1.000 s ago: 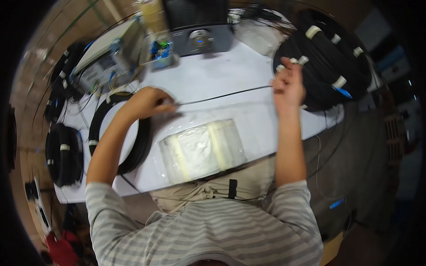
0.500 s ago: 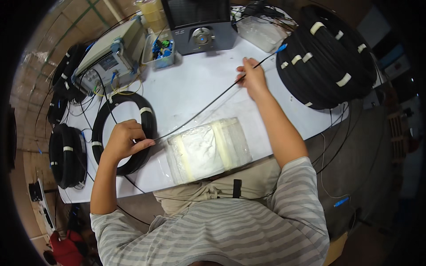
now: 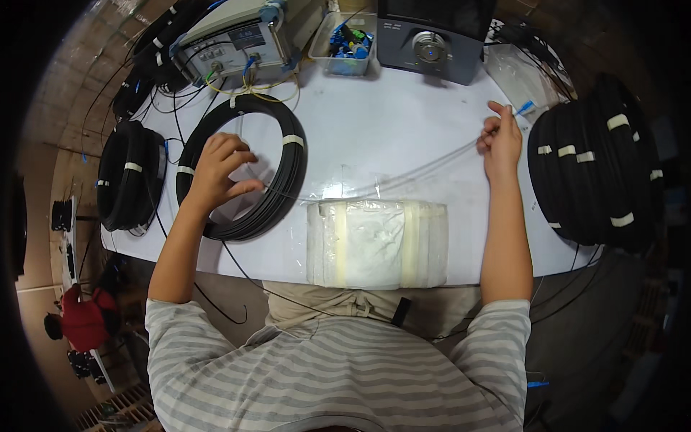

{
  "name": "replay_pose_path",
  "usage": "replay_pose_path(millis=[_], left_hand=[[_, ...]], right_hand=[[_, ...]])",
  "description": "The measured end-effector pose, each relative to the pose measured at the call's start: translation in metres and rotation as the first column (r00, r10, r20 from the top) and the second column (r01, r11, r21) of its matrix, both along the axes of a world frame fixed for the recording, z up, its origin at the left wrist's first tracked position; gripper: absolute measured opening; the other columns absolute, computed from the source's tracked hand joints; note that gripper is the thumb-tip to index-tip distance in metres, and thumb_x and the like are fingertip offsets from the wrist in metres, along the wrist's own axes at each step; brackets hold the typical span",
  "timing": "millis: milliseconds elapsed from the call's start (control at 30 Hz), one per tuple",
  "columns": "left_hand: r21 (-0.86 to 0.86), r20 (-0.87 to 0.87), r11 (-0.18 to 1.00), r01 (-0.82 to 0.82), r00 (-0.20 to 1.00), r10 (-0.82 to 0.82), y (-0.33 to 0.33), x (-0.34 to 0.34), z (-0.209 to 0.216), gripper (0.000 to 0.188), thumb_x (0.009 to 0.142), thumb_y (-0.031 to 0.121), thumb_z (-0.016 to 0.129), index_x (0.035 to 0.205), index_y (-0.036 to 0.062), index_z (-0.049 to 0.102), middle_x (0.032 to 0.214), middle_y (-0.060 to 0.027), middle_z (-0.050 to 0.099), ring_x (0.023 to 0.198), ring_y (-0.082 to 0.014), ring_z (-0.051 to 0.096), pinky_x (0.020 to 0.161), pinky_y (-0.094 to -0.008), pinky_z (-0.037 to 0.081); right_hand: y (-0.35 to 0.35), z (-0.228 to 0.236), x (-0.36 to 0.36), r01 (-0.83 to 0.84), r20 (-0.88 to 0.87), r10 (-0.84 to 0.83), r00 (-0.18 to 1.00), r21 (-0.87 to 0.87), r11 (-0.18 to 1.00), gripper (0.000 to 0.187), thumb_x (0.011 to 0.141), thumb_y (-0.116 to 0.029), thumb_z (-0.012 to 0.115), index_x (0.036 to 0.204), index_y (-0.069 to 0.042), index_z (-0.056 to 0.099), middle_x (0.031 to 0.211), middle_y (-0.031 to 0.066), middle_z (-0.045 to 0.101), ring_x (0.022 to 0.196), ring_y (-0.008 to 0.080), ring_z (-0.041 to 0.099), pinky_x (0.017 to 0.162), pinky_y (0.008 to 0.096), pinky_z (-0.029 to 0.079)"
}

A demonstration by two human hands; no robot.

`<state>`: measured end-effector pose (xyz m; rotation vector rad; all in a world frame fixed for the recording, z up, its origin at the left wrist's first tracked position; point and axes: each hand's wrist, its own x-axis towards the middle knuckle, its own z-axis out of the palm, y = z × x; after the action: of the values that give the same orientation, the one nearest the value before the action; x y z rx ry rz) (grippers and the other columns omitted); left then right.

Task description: Inspecting the end-face quality of fiber optic cables using a digital microscope and a monitoring screen at a production workbench.

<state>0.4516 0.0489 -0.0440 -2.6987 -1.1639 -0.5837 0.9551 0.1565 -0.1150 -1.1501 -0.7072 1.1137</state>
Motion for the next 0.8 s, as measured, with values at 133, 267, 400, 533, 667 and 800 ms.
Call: replay_pose_path(millis=[133,267,400,533,667,800], left_hand=[[0.085,0.103,0.982,-0.167,0.982,0.158,0.007,-0.013,-0.008,0.052,0.084,0.028,0.084,0.128,0.0093,0.064,0.138,-0.0148,0.062,0.126,-0.0363,0.059,0.107,-0.0469,0.047],[0.085,0.118,0.867,-0.491,0.869,0.481,0.046,-0.066,-0.035,0.062,0.087,0.023,0.08,0.14,0.0023,0.056,0.14,-0.0216,0.059,0.129,-0.0414,0.056,0.11,-0.0461,0.046],[0.068,-0.143,0.762,-0.643,0.75,0.646,0.066,-0.095,-0.048,0.06,0.092,0.028,0.075,0.14,0.0003,0.055,0.122,-0.0221,0.066,0.11,-0.0402,0.066,0.094,-0.0464,0.054],[0.09,-0.229,0.731,-0.676,0.7,0.676,0.067,-0.103,-0.056,0.047,0.094,0.03,0.072,0.13,0.0028,0.059,0.104,-0.0169,0.07,0.089,-0.038,0.071,0.076,-0.0479,0.057],[0.058,-0.275,0.654,-0.755,0.617,0.737,0.041,-0.114,-0.058,0.041,0.096,0.03,0.07,0.125,0.0046,0.059,0.106,-0.0168,0.071,0.09,-0.0388,0.072,0.075,-0.0495,0.058],[-0.01,-0.306,0.535,-0.845,0.512,0.803,0.034,-0.119,-0.05,0.042,0.096,0.028,0.07,0.128,0.0031,0.06,0.113,-0.0187,0.072,0.096,-0.0399,0.073,0.08,-0.0488,0.06]], right_hand=[[0.0,-0.001,0.022,0.021,-0.1,-0.02,0.995,0.008,1.0,0.042,0.11,-0.045,0.054,0.127,-0.008,0.065,0.073,-0.0026,0.056,0.054,0.0046,0.037,0.051,0.0225,0.034],[0.011,-0.013,0.044,0.072,-0.212,-0.064,0.975,0.032,0.997,0.041,0.109,-0.046,0.055,0.128,-0.011,0.066,0.08,-0.002,0.06,0.055,0.0042,0.037,0.053,0.0213,0.033],[0.014,-0.012,0.037,0.096,-0.194,-0.086,0.977,0.043,0.994,0.04,0.109,-0.045,0.055,0.127,-0.011,0.066,0.1,0.0026,0.066,0.057,0.0056,0.04,0.055,0.0226,0.038],[0.01,-0.017,0.051,0.19,-0.181,-0.171,0.968,0.094,0.977,0.039,0.111,-0.043,0.054,0.127,-0.009,0.065,0.1,0.0044,0.068,0.06,0.0067,0.047,0.058,0.0248,0.045],[-0.002,0.0,0.04,0.222,-0.117,-0.198,0.973,0.256,0.941,0.039,0.112,-0.038,0.052,0.121,-0.003,0.065,0.102,0.008,0.069,0.07,0.0084,0.06,0.07,0.0281,0.057],[-0.017,0.009,0.013,0.003,0.484,-0.292,0.825,0.513,0.858,0.032,0.111,-0.025,0.055,0.119,0.0,0.072,0.101,0.0072,0.066,0.081,0.0092,0.059,0.075,0.0238,0.053]])
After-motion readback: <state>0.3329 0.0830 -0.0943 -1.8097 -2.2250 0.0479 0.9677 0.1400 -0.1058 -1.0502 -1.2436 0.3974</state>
